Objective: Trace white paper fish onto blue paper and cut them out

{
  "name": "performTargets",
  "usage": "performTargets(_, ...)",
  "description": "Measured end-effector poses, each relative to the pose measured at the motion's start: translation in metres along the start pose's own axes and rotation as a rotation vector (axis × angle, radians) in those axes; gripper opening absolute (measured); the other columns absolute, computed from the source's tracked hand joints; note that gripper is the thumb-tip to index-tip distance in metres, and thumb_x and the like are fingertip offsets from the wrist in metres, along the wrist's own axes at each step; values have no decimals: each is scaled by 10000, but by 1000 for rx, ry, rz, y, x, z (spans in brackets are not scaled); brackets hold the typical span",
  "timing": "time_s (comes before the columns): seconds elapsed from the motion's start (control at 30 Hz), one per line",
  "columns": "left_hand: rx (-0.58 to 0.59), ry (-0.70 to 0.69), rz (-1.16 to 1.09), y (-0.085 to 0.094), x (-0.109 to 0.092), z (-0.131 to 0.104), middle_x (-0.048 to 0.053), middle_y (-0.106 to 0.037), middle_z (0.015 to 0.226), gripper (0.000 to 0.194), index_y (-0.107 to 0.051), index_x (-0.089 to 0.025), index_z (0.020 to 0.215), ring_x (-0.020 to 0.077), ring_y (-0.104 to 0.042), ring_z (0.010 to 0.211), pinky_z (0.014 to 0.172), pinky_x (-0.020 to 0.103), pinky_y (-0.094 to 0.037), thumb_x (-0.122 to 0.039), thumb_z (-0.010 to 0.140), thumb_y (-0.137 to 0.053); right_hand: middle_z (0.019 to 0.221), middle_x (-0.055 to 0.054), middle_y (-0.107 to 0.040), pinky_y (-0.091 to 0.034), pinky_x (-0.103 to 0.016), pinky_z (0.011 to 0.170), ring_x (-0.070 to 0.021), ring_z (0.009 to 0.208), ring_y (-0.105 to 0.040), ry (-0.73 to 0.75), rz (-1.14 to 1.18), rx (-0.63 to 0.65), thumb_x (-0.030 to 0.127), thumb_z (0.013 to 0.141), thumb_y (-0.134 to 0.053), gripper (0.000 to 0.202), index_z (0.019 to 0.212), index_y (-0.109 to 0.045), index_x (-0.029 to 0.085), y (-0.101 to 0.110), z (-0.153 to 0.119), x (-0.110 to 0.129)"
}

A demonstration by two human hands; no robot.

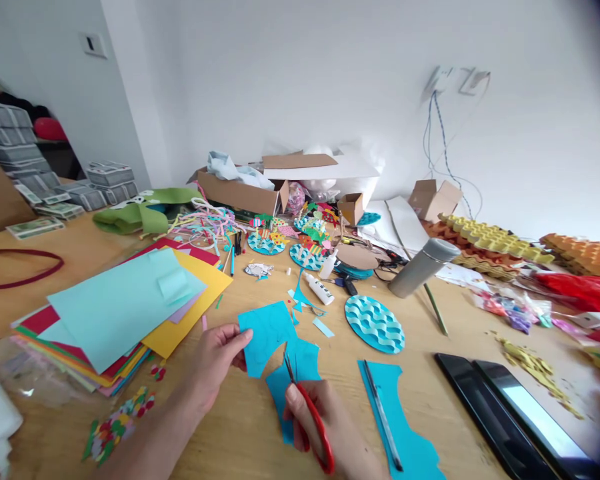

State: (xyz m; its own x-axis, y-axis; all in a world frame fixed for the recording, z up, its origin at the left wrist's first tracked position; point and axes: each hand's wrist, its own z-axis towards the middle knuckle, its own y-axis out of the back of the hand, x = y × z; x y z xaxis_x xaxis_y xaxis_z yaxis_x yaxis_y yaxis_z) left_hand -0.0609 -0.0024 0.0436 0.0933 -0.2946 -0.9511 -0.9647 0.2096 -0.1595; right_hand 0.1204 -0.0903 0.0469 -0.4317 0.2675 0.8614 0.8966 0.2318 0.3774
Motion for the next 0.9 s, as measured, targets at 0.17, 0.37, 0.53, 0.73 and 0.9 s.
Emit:
performTargets(0.17,41,-72,104,-13,-3,-9,-34,-558,503,428,-518,-218,540,156,-523,518,566,268,-423,-585,704,-667,496,-22,-551,-298,-202,419,-85,420,-446,24,-9,33,802,823,-347,703,629,-543,155,-2,0,-1)
performTargets(0.37,125,-75,109,-14,9,-8,-6,-593,592,457,-557,-193,635,158,-531,557,556,253,-429,-629,737,-644,491,-15,-542,-315,-202,429,-84,423,-441,32,18,28,798,824,-353,694,609,-530,162,-1,-2,2)
performTargets(0.53,152,-72,76,-14,11,-7,-7,-581,596,465,-570,-180,666,161,-544,572,574,261,-452,-632,749,-637,485,-6,-525,-313,-203,427,-81,416,-427,44,46,24,791,827,-365,677,598,-510,171,-1,-1,3)
performTargets(0.73,144,-72,66,-16,7,-10,-14,-571,584,466,-558,-183,641,147,-516,548,558,255,-445,-630,740,-647,502,-13,-541,-314,-203,430,-81,428,-433,52,39,15,790,829,-366,674,605,-506,170,0,-1,4)
performTargets(0.9,168,-54,57,-16,7,-10,-12,-567,572,460,-545,-187,629,155,-531,557,567,258,-450,-620,739,-651,457,5,-488,-296,-201,404,-72,396,-389,32,53,-2,815,806,-356,687,580,-480,178,-2,0,5)
